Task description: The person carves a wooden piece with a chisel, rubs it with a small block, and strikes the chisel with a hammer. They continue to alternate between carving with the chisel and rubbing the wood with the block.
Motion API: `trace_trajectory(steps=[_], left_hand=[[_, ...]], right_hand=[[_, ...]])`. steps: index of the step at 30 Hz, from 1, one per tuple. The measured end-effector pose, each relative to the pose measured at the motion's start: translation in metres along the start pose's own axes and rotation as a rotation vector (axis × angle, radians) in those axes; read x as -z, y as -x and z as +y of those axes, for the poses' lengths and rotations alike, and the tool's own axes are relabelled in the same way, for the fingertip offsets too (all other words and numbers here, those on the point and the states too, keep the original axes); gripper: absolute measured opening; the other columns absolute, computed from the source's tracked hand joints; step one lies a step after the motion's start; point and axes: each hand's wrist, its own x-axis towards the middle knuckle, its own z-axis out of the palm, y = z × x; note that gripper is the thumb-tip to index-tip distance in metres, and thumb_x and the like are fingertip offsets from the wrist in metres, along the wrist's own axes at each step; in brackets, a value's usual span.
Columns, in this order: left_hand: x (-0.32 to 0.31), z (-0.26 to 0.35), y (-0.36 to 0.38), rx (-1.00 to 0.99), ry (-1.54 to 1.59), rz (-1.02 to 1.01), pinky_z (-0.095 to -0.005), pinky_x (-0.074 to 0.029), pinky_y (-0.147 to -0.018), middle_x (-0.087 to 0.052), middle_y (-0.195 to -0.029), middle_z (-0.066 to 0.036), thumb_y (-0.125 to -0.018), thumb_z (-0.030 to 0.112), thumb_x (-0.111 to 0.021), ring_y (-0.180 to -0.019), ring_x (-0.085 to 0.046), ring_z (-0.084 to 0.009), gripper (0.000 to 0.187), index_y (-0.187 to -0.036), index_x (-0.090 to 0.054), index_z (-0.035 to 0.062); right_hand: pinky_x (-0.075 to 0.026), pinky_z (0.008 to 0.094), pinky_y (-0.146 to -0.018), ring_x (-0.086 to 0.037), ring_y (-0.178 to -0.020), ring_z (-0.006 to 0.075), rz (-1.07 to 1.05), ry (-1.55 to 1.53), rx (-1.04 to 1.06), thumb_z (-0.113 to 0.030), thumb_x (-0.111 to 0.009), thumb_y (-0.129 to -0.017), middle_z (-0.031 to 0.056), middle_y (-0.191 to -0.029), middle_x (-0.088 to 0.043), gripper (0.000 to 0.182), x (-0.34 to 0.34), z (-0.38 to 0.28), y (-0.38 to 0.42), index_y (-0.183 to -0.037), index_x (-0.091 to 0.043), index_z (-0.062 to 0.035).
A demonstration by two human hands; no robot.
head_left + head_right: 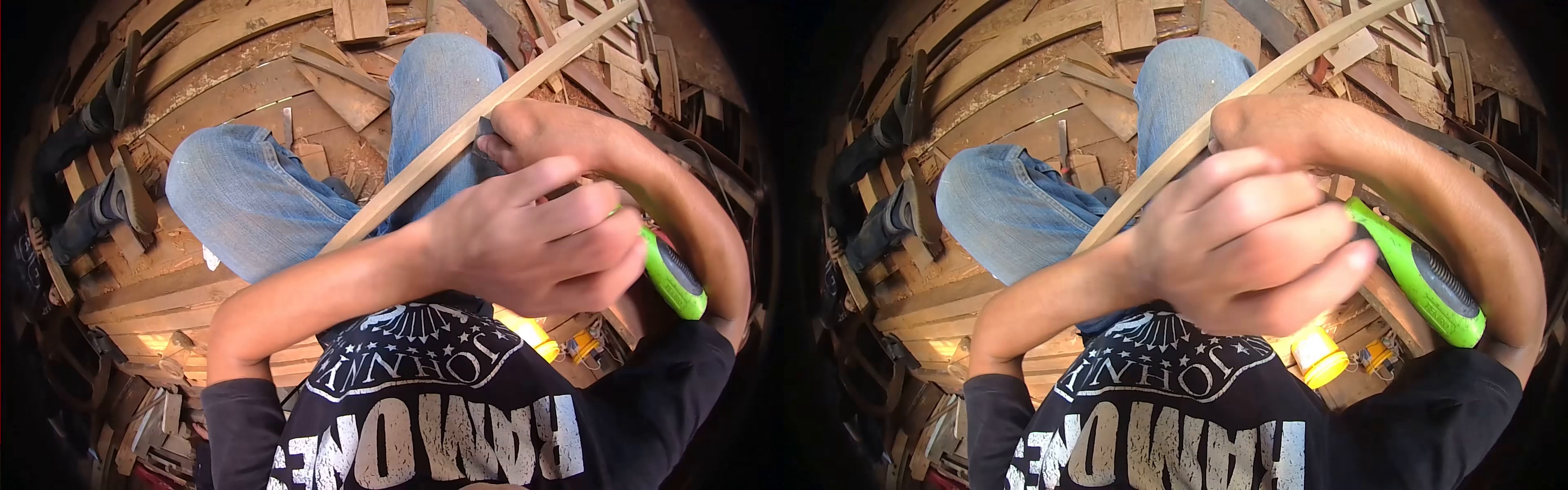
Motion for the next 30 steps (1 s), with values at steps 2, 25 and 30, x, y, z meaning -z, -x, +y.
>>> trace_trajectory(steps=[2,25,30], left_hand=[[-0.017,-0.002,-0.013,0.061,0.037,0.055,-0.0343,-0.047,-0.078,-0.058,-0.090,-0.003,-0.078,0.023,-0.063,-0.086,-0.058,-0.0185,0.016,-0.086,-0.062,0.0084],[-0.031,-0.016,-0.018,-0.109,0.038,-0.138,-0.0292,-0.040,-0.044,-0.044,-0.063,-0.003,-0.077,0.011,-0.061,-0.049,-0.048,-0.0154,0.016,-0.088,-0.052,0.0026],[-0.012,-0.028,-0.019,-0.013,0.184,-0.288,-0.0330,-0.046,-0.045,-0.055,-0.063,-0.007,-0.079,0.012,-0.067,-0.052,-0.058,-0.0223,0.020,-0.094,-0.059,0.0014]], right_hand=[[-0.050,0.0402,-0.054,-0.063,-0.057,0.0252,-0.007,0.033,-0.042,-0.023,-0.059,-0.086,0.0141,-0.061,-0.060,0.030,0.001,-0.001,0.000,-0.080,-0.064,0.0054],[-0.056,0.0354,-0.062,-0.067,-0.068,0.0233,0.028,-0.308,-0.122,-0.037,-0.052,-0.100,0.0121,-0.075,-0.069,0.043,0.026,-0.004,0.007,-0.090,-0.066,0.0027],[-0.046,0.0289,-0.043,-0.058,-0.045,0.0147,0.564,-0.608,-0.053,-0.040,-0.051,-0.100,0.0071,-0.058,-0.059,0.047,0.050,0.034,0.027,-0.077,-0.061,-0.0009]])
